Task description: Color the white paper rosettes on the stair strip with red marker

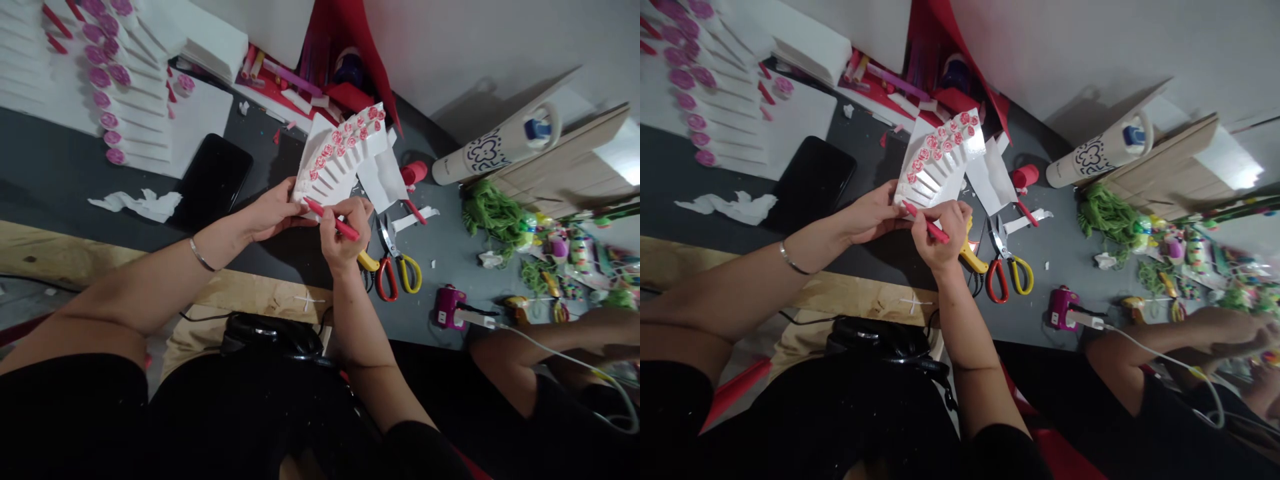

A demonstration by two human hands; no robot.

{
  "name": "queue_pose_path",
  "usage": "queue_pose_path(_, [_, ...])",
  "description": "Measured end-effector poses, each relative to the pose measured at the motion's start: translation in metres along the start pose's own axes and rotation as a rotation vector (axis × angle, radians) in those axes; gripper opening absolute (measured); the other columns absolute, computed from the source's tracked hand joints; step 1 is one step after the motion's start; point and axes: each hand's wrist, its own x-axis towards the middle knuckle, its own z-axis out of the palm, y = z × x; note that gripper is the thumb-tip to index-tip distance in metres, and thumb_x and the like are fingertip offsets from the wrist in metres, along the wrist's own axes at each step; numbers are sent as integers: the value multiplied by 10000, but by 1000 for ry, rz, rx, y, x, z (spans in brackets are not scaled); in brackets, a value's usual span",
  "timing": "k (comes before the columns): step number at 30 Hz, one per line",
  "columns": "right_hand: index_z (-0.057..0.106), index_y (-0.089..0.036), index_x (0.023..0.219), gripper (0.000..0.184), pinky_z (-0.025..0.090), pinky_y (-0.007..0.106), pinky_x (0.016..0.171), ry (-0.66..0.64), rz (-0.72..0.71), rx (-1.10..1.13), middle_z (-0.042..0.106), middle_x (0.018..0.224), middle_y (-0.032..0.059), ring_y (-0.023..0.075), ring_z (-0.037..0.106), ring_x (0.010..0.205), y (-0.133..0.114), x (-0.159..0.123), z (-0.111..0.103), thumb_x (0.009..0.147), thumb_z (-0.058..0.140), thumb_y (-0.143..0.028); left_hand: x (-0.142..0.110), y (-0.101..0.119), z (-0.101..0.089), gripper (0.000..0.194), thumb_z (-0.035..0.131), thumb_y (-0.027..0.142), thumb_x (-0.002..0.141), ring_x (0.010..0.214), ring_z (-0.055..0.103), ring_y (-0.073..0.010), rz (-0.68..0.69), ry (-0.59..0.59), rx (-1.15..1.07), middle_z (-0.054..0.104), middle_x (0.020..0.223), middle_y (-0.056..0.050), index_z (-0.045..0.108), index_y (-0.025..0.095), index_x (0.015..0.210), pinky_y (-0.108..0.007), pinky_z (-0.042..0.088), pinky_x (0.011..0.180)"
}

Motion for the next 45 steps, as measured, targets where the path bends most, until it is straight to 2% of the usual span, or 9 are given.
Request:
queue_pose_path(5, [673, -250, 991, 90, 440, 390, 872, -63, 58, -5, 708, 838, -28, 151, 639, 778, 0, -1, 0, 1030, 595, -274, 1, -1, -2, 471, 839, -21, 760, 1061, 769, -211, 9, -17, 5, 742, 1104, -22, 632, 204, 1117, -488, 653, 1070])
queue_pose_path(10, [580, -251, 833, 189, 439, 390, 853, -43, 37, 1, 622, 719, -58, 142, 604, 700, 3, -2, -1, 1020, 591, -276, 0, 0, 0, 471, 817, -34, 761, 1029, 768, -201, 7, -4, 7, 739, 1099, -18, 622, 201, 1120, -502, 650, 1071])
queue_pose_path(15, [666, -249, 982, 92, 440, 384, 860, -42, 25, -13, 711, 827, -38, 139, 643, 761, 1, 0, 0, 1037, 594, -265, -1, 1, 0, 452, 822, -24, 765, 1042, 762, -200, 7, -13, 17, 733, 1087, -17, 619, 198, 1102, -491, 648, 1073])
queue_pose_path(21, [605, -248, 866, 143, 440, 389, 854, -49, 1, 2, 651, 748, -50, 144, 622, 729, 4, -2, 0, 1008, 602, -269, 0, -1, -1, 487, 844, -4, 745, 1070, 768, -220, 8, -17, 27, 729, 1067, -11, 617, 212, 1118, -491, 652, 1069])
queue_pose_path(26, [647, -254, 975, 90, 439, 389, 855, -22, 22, -31, 694, 813, -39, 142, 633, 758, 3, -1, 1, 1036, 582, -265, 1, -2, -3, 476, 865, 15, 750, 1026, 775, -194, 10, -29, 15, 742, 1087, -9, 619, 213, 1106, -467, 668, 1044])
queue_pose_path(31, [521, -257, 796, 232, 408, 373, 811, 35, -25, 31, 552, 675, -74, 127, 531, 662, 1, 1, 1, 1020, 574, -222, 1, -2, -3, 475, 829, -18, 766, 1016, 771, -199, 8, -15, 8, 738, 1065, -22, 625, 201, 1136, -459, 675, 1026])
queue_pose_path(36, [650, -249, 955, 103, 429, 379, 850, -20, 33, -10, 687, 801, -45, 136, 619, 748, 1, 1, 0, 1034, 584, -250, -1, 0, 0, 452, 843, -5, 766, 1004, 776, -182, 9, -17, 13, 747, 1122, -22, 620, 205, 1099, -425, 694, 998])
queue_pose_path(42, [546, -256, 794, 216, 432, 396, 852, -57, 41, -47, 590, 681, -59, 141, 581, 682, 4, -2, -1, 1008, 551, -287, 0, 0, -1, 490, 830, -10, 758, 1014, 778, -190, 4, -15, 26, 742, 1101, -18, 616, 207, 1142, -479, 668, 1056])
queue_pose_path(45, [616, -257, 883, 149, 443, 396, 865, -60, 56, -63, 643, 734, -49, 146, 615, 722, 4, -3, -1, 1016, 558, -293, 0, 0, -1, 505, 864, 20, 743, 1092, 775, -224, -2, -15, 35, 740, 1119, -24, 616, 212, 1138, -504, 649, 1088])
